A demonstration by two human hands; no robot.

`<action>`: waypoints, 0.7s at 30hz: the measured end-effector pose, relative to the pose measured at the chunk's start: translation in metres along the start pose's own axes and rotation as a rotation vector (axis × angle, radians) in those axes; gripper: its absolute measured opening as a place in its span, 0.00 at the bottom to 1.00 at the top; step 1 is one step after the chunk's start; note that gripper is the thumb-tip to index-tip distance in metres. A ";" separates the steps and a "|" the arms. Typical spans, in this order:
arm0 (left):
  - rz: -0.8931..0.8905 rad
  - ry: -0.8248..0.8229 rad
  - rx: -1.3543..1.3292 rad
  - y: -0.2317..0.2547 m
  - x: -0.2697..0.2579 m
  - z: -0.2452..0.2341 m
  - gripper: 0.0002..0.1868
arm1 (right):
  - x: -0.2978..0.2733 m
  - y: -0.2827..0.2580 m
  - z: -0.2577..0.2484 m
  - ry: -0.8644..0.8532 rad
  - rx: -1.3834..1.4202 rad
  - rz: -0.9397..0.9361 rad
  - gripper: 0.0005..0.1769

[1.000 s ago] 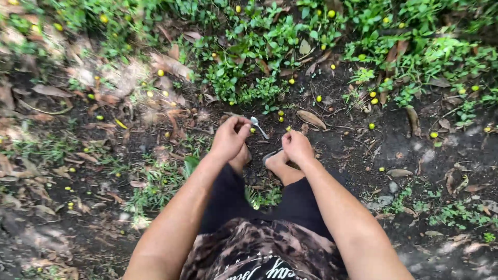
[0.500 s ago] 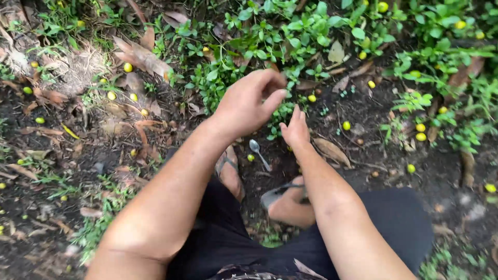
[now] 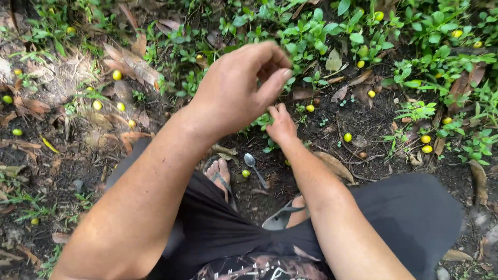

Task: Pulling weeds and clearing a patch of ground by hand in an outdoor garden.

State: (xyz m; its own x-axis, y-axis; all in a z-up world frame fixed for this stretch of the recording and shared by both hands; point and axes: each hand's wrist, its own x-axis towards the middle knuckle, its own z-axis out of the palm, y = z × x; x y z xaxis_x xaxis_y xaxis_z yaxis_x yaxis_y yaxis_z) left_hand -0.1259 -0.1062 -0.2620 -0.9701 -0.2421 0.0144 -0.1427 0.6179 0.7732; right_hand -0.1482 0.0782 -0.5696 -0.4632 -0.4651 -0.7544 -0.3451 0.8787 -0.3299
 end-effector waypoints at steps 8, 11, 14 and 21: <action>-0.026 0.028 -0.144 -0.009 0.001 -0.002 0.05 | 0.040 0.021 0.054 0.179 0.052 -0.009 0.28; -0.008 0.093 -0.171 -0.005 0.003 -0.011 0.04 | 0.049 0.024 0.059 0.205 0.349 0.086 0.31; 0.001 0.182 -0.196 -0.005 0.004 -0.014 0.04 | 0.057 0.032 0.072 0.251 0.780 0.182 0.23; 0.089 0.288 -0.208 -0.003 0.012 -0.001 0.03 | 0.046 0.023 -0.009 0.014 0.492 0.185 0.19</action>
State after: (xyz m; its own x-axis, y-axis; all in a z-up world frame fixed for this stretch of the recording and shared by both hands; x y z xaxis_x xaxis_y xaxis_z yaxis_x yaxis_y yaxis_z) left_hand -0.1370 -0.1112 -0.2634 -0.8775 -0.4134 0.2429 0.0117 0.4880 0.8728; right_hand -0.1850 0.0765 -0.6066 -0.4926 -0.2956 -0.8185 0.1658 0.8915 -0.4217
